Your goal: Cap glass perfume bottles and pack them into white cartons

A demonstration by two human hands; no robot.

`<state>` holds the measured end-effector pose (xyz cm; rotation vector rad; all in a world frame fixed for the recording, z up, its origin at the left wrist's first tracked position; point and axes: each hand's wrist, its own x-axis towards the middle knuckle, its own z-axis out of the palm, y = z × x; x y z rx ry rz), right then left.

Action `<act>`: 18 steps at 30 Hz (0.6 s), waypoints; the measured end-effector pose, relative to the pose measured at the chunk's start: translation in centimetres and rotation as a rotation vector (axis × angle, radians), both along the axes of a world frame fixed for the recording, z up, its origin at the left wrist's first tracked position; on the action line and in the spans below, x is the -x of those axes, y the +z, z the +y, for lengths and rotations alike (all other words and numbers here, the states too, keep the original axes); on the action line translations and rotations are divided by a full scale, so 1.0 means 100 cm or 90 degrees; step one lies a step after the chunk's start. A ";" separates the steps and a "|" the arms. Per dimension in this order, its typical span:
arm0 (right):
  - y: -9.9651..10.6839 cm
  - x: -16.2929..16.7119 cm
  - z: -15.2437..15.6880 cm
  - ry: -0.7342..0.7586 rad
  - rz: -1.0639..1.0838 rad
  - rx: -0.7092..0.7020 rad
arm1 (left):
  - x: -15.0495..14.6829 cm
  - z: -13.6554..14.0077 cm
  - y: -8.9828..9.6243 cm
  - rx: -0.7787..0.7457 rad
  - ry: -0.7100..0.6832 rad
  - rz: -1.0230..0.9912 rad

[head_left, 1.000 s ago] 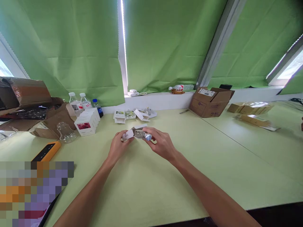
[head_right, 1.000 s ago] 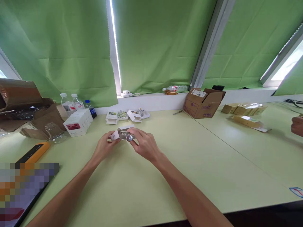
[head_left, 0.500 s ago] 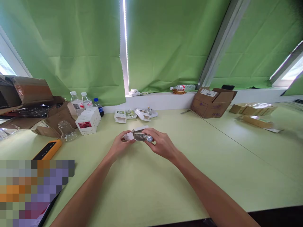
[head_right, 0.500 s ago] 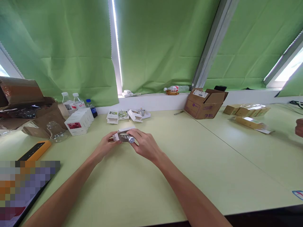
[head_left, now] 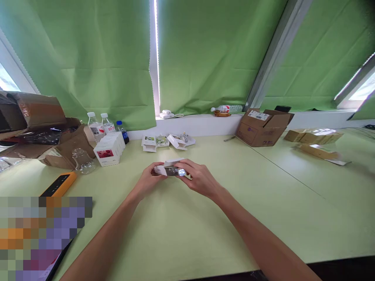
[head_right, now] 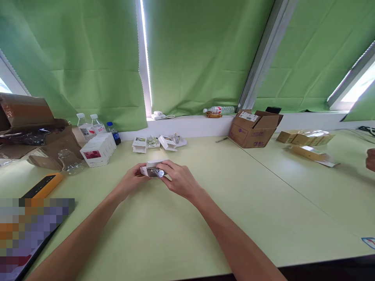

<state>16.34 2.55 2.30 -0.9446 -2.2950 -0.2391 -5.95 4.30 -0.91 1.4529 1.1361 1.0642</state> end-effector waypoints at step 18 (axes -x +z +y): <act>-0.002 0.004 -0.001 0.052 0.018 0.059 | -0.001 -0.001 0.000 -0.035 -0.016 0.026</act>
